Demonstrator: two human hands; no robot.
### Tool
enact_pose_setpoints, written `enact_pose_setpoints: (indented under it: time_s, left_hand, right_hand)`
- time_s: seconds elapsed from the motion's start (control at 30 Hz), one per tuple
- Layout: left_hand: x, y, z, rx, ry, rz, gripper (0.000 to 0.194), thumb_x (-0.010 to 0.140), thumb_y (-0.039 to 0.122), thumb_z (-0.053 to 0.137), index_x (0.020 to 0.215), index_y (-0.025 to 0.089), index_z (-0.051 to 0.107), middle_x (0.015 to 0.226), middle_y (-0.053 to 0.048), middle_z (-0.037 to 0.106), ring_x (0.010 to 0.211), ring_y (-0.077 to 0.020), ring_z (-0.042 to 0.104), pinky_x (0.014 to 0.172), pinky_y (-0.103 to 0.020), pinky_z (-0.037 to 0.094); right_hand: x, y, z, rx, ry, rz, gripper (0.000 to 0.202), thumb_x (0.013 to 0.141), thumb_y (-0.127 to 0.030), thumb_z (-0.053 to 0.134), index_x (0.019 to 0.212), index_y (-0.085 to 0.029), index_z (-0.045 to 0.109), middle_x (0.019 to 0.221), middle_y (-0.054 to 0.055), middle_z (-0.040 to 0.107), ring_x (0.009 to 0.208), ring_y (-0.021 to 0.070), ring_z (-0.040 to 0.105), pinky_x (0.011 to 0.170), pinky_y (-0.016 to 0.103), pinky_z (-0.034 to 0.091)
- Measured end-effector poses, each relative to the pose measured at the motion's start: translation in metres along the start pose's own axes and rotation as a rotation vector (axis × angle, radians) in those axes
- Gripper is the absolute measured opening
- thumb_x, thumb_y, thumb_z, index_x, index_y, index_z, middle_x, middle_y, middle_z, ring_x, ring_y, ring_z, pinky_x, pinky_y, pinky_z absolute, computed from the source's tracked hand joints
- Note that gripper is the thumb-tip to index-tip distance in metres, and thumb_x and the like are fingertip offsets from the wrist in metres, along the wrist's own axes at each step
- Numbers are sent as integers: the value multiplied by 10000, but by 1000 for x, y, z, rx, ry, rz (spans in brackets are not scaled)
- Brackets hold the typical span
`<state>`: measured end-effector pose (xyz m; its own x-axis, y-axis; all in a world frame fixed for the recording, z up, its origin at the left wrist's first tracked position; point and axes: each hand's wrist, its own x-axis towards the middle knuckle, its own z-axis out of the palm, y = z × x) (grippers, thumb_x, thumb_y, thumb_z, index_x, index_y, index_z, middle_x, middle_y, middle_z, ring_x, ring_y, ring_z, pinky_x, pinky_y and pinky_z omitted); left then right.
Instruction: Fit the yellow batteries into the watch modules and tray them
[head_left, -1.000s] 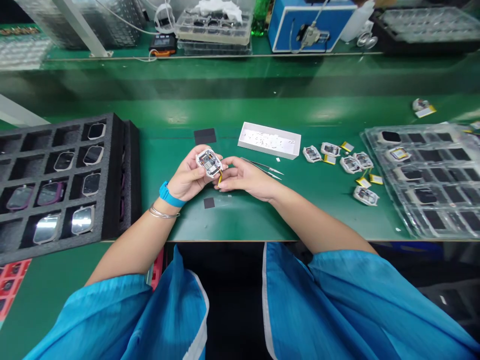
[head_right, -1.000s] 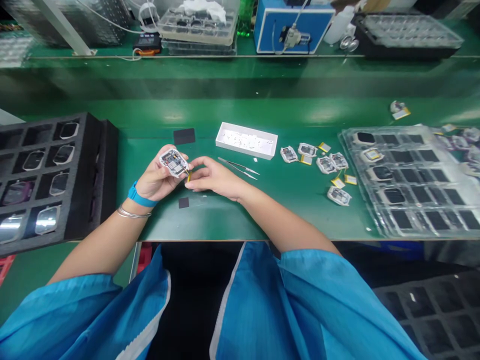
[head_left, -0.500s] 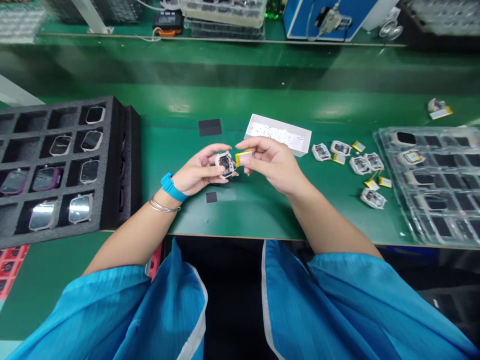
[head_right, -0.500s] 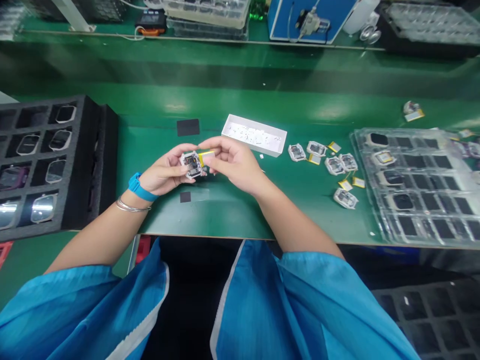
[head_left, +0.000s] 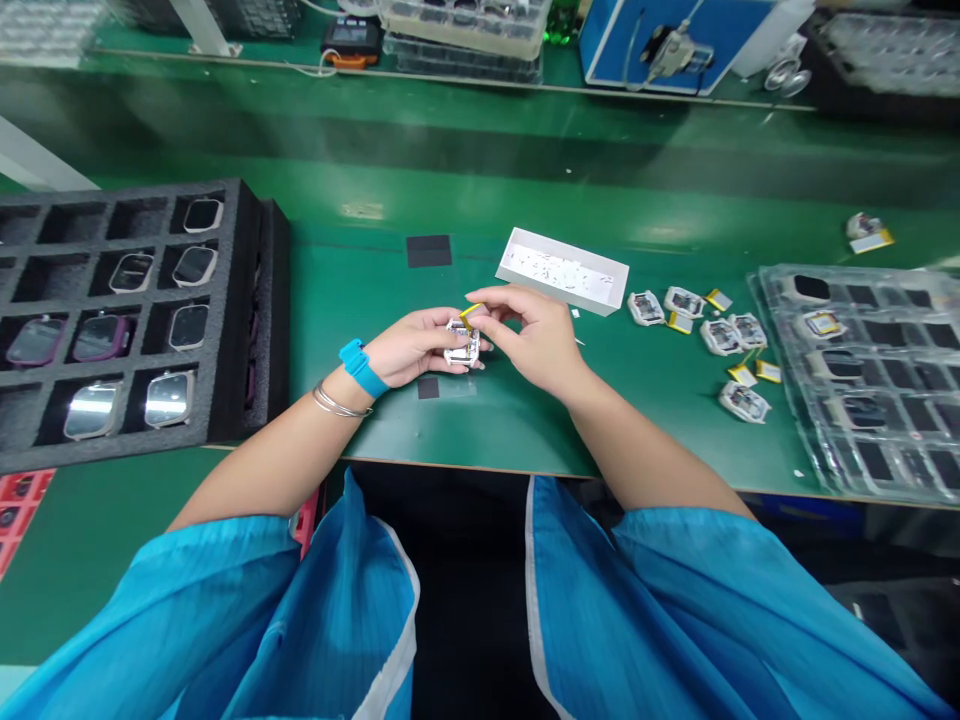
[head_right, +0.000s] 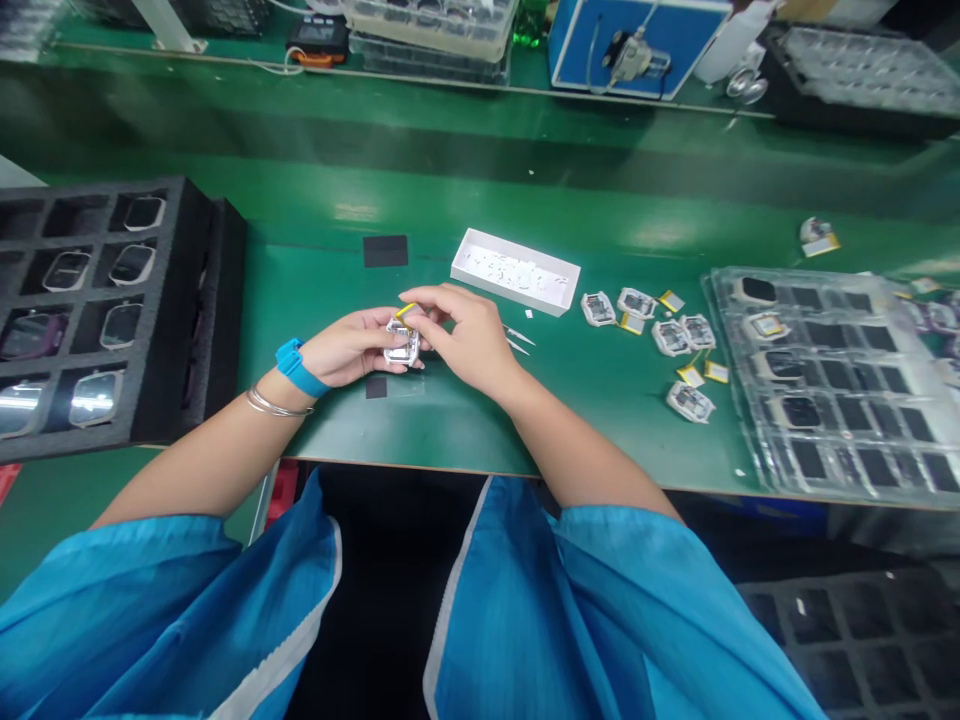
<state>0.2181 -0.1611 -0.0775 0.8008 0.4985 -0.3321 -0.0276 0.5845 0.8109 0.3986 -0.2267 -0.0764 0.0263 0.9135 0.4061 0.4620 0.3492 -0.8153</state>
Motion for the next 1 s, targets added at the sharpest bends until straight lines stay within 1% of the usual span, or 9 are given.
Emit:
enact_pose_setpoints:
  time_s: [0.13, 0.2, 0.27, 0.33, 0.4, 0.5, 0.6, 0.77, 1.0]
  left_hand:
    - [4, 3, 2, 34, 205, 41, 151, 790, 96, 667, 939, 104, 644, 842, -92, 756, 618, -163, 716, 519, -206, 554]
    - [4, 6, 1, 27, 339, 81, 119, 797, 85, 627, 914, 108, 631, 841, -85, 756, 603, -147, 703, 535, -210, 557]
    - [3, 10, -1, 14, 433, 105, 94, 805, 85, 608, 894, 115, 618, 828, -68, 751, 615, -135, 695, 599, -238, 586]
    - [0, 15, -3, 19, 472, 99, 82, 805, 91, 605, 881, 121, 610, 809, -55, 745, 633, -133, 691, 676, -286, 613]
    - [-6, 21, -4, 57, 444, 75, 84, 791, 90, 615, 868, 122, 614, 801, -55, 743, 657, -141, 695, 721, -319, 621]
    - [-18, 30, -6, 144, 288, 17, 90, 753, 83, 638, 838, 113, 637, 773, -76, 737, 677, -168, 706, 719, -333, 619]
    - [-27, 35, -9, 240, 110, -63, 93, 702, 64, 654, 788, 100, 655, 731, -96, 727, 658, -197, 712, 693, -337, 612]
    - [-26, 34, -15, 360, -41, -155, 81, 661, 72, 650, 733, 108, 656, 697, -103, 730, 605, -188, 702, 572, -255, 568]
    - [-22, 32, -21, 394, -44, -169, 117, 633, 99, 662, 748, 118, 649, 714, -110, 741, 657, -191, 722, 639, -282, 601]
  right_hand:
    - [5, 3, 1, -4, 92, 20, 273, 882, -285, 689, 1149, -236, 716, 1011, 19, 739, 867, 153, 681, 793, 297, 577]
    - [4, -5, 2, -28, 122, 60, 223, 885, -260, 665, 1101, -227, 710, 1034, 21, 732, 890, 152, 676, 752, 271, 564]
    - [-1, -18, 5, -91, -21, 105, 101, 871, -209, 660, 949, -206, 724, 950, 17, 728, 826, 148, 669, 719, 266, 549]
    - [-11, -31, 14, -188, -260, 138, 75, 850, -141, 667, 828, -186, 724, 892, 23, 725, 804, 159, 669, 774, 300, 552]
    - [-23, -41, 26, -324, -390, 168, 81, 841, -109, 685, 838, -169, 739, 970, 58, 733, 916, 208, 679, 908, 371, 543]
    - [-36, -45, 44, -494, -372, 223, 114, 866, -128, 690, 954, -142, 761, 1117, 117, 708, 1091, 280, 642, 1046, 453, 488]
    - [-39, -47, 52, -545, -342, 258, 162, 882, -134, 677, 1018, -134, 764, 1130, 130, 691, 1100, 288, 636, 1070, 462, 476]
    - [-32, -55, 52, -536, -339, 331, 157, 870, -109, 675, 976, -149, 783, 1127, 123, 689, 1115, 283, 647, 1075, 439, 479]
    - [-23, -48, 55, -532, -317, 378, 71, 846, -163, 724, 890, -149, 778, 1133, 129, 666, 1101, 292, 645, 1019, 434, 502]
